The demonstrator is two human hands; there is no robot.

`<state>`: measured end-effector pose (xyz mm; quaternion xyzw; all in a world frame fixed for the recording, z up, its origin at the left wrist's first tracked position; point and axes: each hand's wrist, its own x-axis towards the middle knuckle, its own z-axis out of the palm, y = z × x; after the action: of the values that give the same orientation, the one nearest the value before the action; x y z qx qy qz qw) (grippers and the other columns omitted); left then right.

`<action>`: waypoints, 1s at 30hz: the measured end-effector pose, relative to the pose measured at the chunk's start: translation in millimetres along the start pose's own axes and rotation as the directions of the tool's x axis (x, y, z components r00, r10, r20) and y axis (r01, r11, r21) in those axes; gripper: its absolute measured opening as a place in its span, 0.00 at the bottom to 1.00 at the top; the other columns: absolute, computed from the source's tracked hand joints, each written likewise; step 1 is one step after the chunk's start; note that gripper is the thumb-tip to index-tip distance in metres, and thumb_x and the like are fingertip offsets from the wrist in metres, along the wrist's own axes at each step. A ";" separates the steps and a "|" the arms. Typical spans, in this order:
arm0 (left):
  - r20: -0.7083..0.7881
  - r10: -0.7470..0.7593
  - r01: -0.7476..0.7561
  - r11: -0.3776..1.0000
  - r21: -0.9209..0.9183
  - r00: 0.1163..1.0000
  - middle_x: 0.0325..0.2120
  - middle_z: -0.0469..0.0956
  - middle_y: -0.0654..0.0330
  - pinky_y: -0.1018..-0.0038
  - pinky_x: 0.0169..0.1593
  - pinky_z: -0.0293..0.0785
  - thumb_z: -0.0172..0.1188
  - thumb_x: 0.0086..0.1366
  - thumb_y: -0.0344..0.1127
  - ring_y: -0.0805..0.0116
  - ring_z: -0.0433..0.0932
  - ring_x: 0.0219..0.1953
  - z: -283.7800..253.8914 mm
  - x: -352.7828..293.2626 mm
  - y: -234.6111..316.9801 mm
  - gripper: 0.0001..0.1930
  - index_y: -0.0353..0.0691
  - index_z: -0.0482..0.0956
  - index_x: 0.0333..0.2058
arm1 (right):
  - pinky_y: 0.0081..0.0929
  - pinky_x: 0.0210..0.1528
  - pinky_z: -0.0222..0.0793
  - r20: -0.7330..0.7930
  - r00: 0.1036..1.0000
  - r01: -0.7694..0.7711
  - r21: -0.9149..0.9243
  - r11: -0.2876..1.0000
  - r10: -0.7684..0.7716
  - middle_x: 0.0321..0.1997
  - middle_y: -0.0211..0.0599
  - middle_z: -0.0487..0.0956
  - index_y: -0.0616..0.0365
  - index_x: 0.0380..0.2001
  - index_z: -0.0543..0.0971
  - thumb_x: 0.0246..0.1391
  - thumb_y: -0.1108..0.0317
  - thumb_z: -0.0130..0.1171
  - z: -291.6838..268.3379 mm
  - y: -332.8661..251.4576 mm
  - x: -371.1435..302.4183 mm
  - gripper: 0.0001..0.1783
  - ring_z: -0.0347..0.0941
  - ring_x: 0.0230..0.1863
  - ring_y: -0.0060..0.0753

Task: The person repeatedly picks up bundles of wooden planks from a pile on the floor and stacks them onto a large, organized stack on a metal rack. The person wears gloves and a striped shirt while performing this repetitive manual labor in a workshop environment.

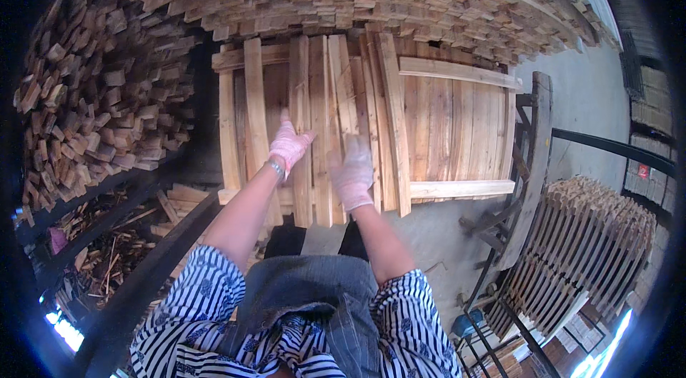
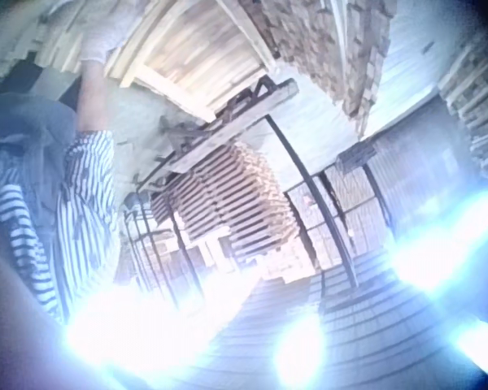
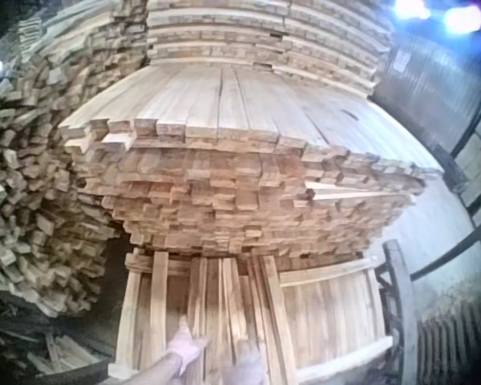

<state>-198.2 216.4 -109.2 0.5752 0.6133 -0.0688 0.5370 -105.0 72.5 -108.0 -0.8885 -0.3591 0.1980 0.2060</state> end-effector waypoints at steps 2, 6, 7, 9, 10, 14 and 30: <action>-0.007 -0.031 0.031 0.998 -0.061 0.999 0.64 0.57 0.40 0.69 0.67 0.55 0.65 0.57 0.35 0.49 0.60 0.65 7.6 13.9 -6.9 0.49 0.33 0.41 0.68 | 0.42 0.61 0.64 0.086 0.996 0.030 0.025 0.999 -0.032 0.59 0.54 0.68 0.60 0.58 0.66 0.51 0.57 0.60 -10.0 -9.8 1.0 0.33 0.65 0.60 0.56; -0.090 0.023 -0.030 0.997 -0.076 0.996 0.62 0.61 0.38 0.71 0.64 0.59 0.64 0.57 0.34 0.51 0.63 0.63 3.0 -11.2 1.4 0.48 0.32 0.41 0.68 | 0.43 0.60 0.64 0.248 0.968 -0.049 0.011 0.999 0.044 0.60 0.53 0.67 0.60 0.62 0.62 0.51 0.55 0.61 -10.6 -21.8 0.9 0.38 0.67 0.59 0.54; -0.127 0.034 -0.038 0.999 -0.029 0.991 0.63 0.59 0.38 0.71 0.65 0.58 0.64 0.57 0.34 0.51 0.62 0.64 -0.1 -26.6 12.5 0.48 0.33 0.40 0.68 | 0.43 0.59 0.64 0.269 0.960 -0.067 -0.055 0.996 0.079 0.60 0.53 0.67 0.60 0.62 0.61 0.51 0.54 0.61 -13.9 -30.9 5.8 0.39 0.67 0.58 0.54; -0.197 0.137 -0.139 0.990 0.002 0.971 0.62 0.60 0.39 0.70 0.66 0.57 0.64 0.57 0.33 0.52 0.63 0.64 -6.1 -56.9 10.2 0.47 0.35 0.41 0.68 | 0.43 0.58 0.65 0.224 0.970 -0.060 -0.155 0.986 0.094 0.58 0.54 0.68 0.60 0.65 0.55 0.48 0.52 0.64 -10.2 -39.1 5.0 0.46 0.67 0.56 0.54; -0.210 0.153 -0.158 0.987 -0.012 0.966 0.62 0.61 0.40 0.69 0.66 0.58 0.64 0.58 0.34 0.53 0.63 0.63 -13.0 -70.2 4.9 0.47 0.35 0.41 0.68 | 0.43 0.58 0.64 0.227 0.964 -0.098 -0.190 0.977 0.141 0.58 0.53 0.67 0.60 0.64 0.55 0.48 0.52 0.65 -3.9 -39.1 3.3 0.47 0.67 0.56 0.53; -0.272 0.099 -0.157 0.967 -0.198 0.957 0.57 0.68 0.43 0.68 0.62 0.64 0.65 0.59 0.37 0.58 0.69 0.58 -70.2 -98.7 -5.9 0.47 0.36 0.42 0.68 | 0.43 0.56 0.65 0.153 0.955 -0.197 -0.308 0.931 0.253 0.54 0.50 0.69 0.61 0.61 0.56 0.43 0.54 0.68 7.7 -59.5 16.5 0.47 0.68 0.55 0.48; -0.201 -0.059 0.045 0.996 -0.074 0.978 0.64 0.60 0.45 0.70 0.65 0.56 0.48 0.68 0.57 0.51 0.61 0.64 -137.1 24.7 -105.2 0.37 0.41 0.53 0.67 | 0.33 0.61 0.66 0.349 0.922 -0.273 0.283 0.919 0.166 0.63 0.57 0.66 0.59 0.69 0.48 0.52 0.63 0.58 36.9 -61.1 10.3 0.45 0.66 0.63 0.48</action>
<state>-353.8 293.6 -126.8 0.5438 0.6817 -0.0026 0.4895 -150.6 128.4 -110.0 -0.8334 -0.2464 0.4173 0.2658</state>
